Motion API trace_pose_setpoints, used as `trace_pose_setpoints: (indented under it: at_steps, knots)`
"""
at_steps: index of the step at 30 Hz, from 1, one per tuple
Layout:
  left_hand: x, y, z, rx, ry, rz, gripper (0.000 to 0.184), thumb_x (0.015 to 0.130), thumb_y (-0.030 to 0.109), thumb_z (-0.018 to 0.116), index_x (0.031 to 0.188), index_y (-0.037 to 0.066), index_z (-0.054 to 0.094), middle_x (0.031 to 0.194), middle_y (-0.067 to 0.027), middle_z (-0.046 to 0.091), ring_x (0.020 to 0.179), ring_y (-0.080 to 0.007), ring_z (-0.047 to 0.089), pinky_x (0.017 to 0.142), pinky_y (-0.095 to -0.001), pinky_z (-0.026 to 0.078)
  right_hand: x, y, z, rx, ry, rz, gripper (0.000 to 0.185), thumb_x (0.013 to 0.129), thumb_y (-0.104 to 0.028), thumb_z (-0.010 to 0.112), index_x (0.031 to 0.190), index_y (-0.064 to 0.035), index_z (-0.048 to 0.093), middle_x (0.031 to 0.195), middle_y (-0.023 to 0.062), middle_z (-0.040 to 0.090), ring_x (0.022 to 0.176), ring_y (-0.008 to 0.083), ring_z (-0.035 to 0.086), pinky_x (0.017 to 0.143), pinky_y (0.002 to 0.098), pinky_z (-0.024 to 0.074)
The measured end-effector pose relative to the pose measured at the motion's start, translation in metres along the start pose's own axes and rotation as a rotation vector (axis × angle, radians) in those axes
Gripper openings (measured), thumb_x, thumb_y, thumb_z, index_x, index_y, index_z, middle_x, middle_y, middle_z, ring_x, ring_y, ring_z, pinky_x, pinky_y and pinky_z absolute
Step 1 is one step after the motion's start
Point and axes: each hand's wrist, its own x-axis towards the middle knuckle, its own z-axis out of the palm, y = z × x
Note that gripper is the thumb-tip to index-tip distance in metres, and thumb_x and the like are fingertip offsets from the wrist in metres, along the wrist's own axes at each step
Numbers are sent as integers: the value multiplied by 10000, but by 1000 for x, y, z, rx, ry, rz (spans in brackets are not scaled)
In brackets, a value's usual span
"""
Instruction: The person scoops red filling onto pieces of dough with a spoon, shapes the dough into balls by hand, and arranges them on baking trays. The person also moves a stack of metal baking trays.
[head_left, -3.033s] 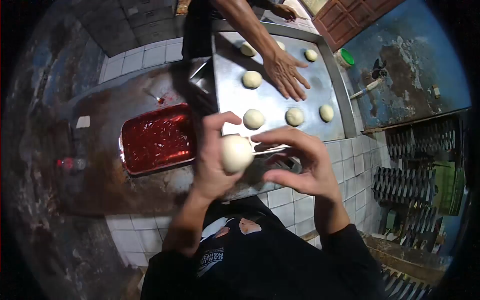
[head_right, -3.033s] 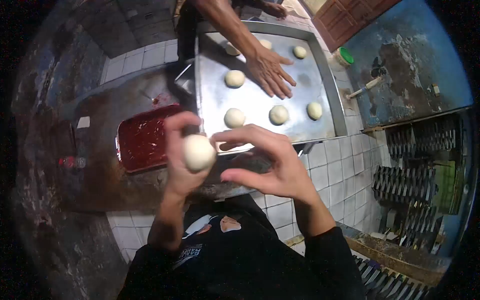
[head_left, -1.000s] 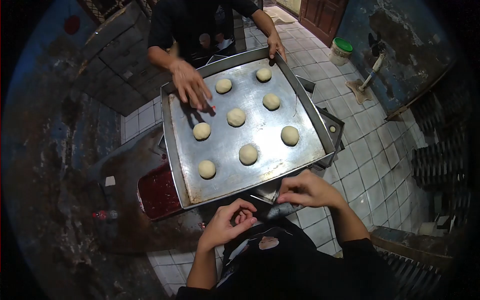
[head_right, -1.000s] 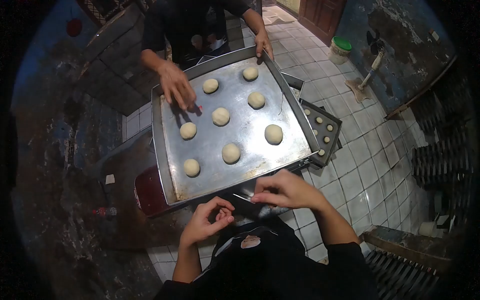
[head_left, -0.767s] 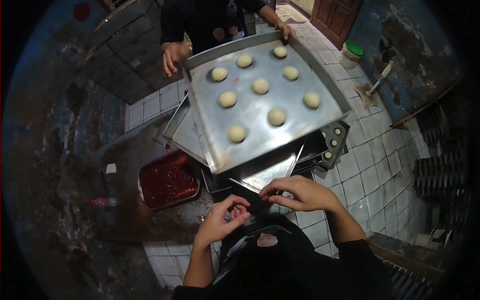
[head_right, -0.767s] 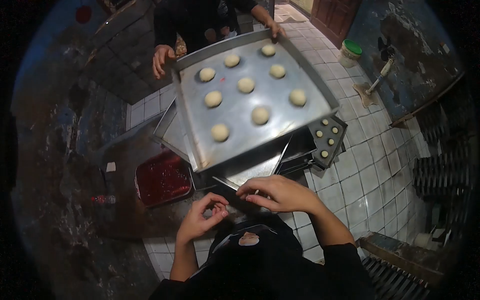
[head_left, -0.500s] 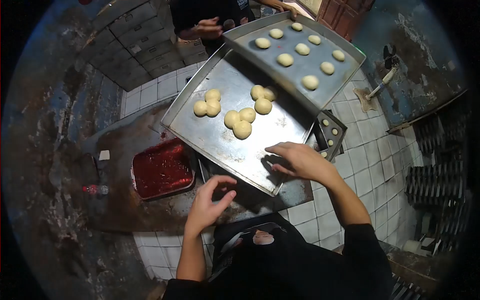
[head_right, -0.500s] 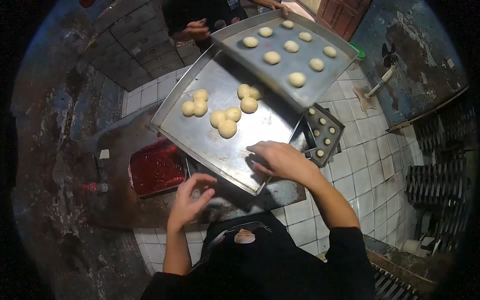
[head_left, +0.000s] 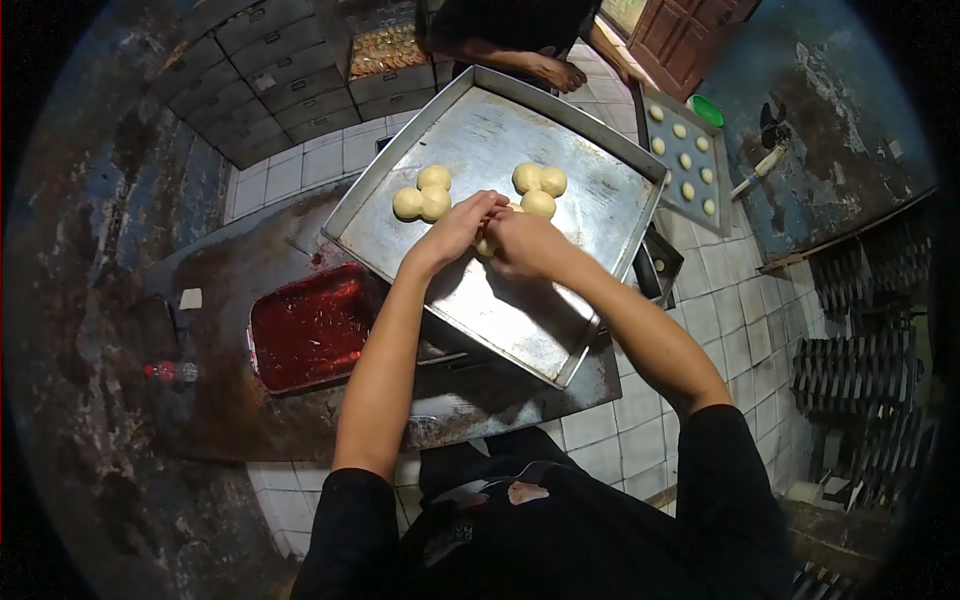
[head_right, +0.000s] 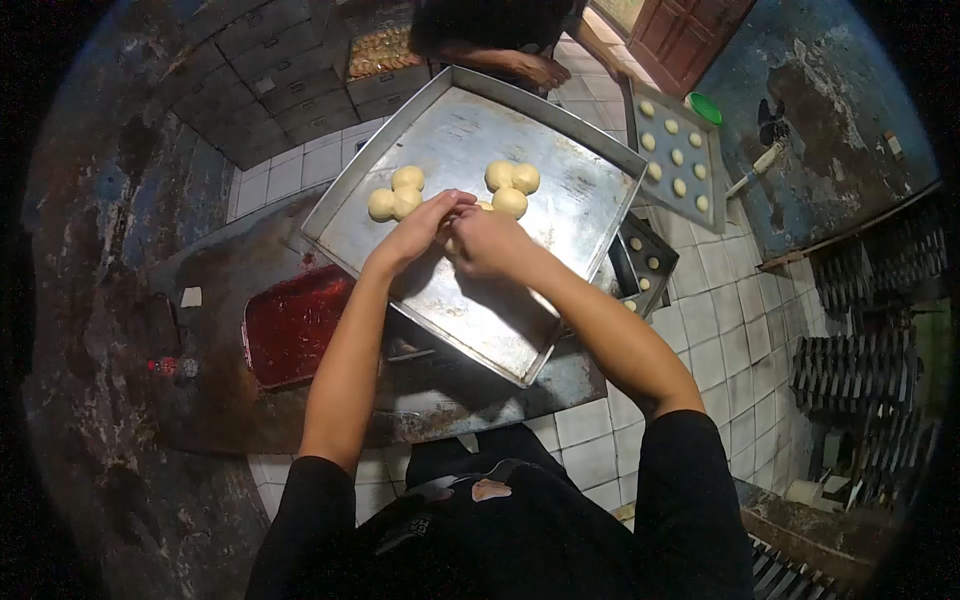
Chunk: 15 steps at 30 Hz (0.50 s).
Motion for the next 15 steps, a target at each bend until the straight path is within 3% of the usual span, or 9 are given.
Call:
trace_pose_setpoints:
  at_steps: [1, 3, 4, 5, 7, 9, 11, 13, 15]
  knots:
    - [0, -1, -1, -104, -6, -90, 494, 1131, 383, 354, 1348, 2, 581, 1307, -119, 638, 1187, -183, 597, 1081, -323, 433, 3, 6, -5, 0, -4, 6, 288, 882, -153, 597, 1079, 48, 659, 1004, 144, 678, 913, 277, 687, 790, 407, 564]
    - [-5, -4, -3, 12, 10, -5, 498, 1130, 388, 361, 1349, -3, 579, 1312, -130, 636, 1210, -202, 597, 1094, -337, 432, 2, 23, -14, 608, -419, 115, 304, 869, -195, 608, 1060, 34, 667, 973, 70, 669, 896, 174, 648, 817, 348, 522]
    - [-10, -8, -3, 125, 42, 49, 504, 1128, 396, 367, 1345, -4, 583, 1319, -130, 635, 1224, -211, 594, 1098, -341, 430, -9, 23, -5, 970, -429, 135, 324, 875, -217, 605, 1089, 16, 673, 980, 17, 650, 898, 115, 591, 839, 305, 483]
    - [-17, -10, -4, 236, 79, 105, 511, 1126, 404, 372, 1341, -6, 588, 1327, -129, 633, 1239, -220, 591, 1102, -346, 429, -22, 8, -19, 1063, -409, 62, 359, 877, -220, 602, 1141, 15, 668, 1032, 31, 676, 942, 117, 611, 881, 281, 483]
    - [-52, 0, 5, -52, 212, 117, 548, 1123, 444, 361, 1298, -10, 614, 1298, -147, 647, 1230, -231, 597, 1087, -356, 437, -50, -45, -48, 1410, -237, 67, 359, 884, -175, 673, 1182, 25, 653, 1069, 49, 688, 995, 122, 633, 923, 274, 482]
    - [-104, 31, 19, -364, 247, 142, 602, 1118, 480, 334, 1191, -21, 660, 1165, -139, 697, 1087, -201, 640, 967, -337, 485, -64, -90, -60, 1401, -16, 82, 394, 862, -113, 775, 1205, 29, 644, 1110, 67, 696, 1047, 141, 659, 962, 303, 502]
    - [-147, 51, 33, -261, 300, 226, 554, 1119, 445, 370, 1076, -10, 683, 1007, -103, 701, 947, -148, 642, 854, -311, 508, -53, -135, -50, 1174, 286, 239, 340, 844, -36, 813, 1146, 58, 687, 1130, 82, 707, 1048, 142, 673, 896, 317, 594]
    - [-171, 64, 41, -93, 544, 330, 437, 1114, 344, 469, 872, 15, 624, 702, 6, 570, 656, -66, 500, 579, -266, 416, -38, -166, -26, 1092, 429, 293, 285, 841, -34, 806, 1094, 56, 713, 1117, 94, 714, 1018, 155, 689, 886, 319, 598]
    - [-183, 60, 26, -66, 782, 475, 457, 1112, 345, 479, 819, 11, 586, 643, 16, 533, 603, -60, 457, 520, -291, 366, -26, -197, -19, 1041, 386, 251, 310, 866, -47, 776, 1140, 55, 673, 1108, 91, 698, 1027, 152, 668, 901, 306, 565]
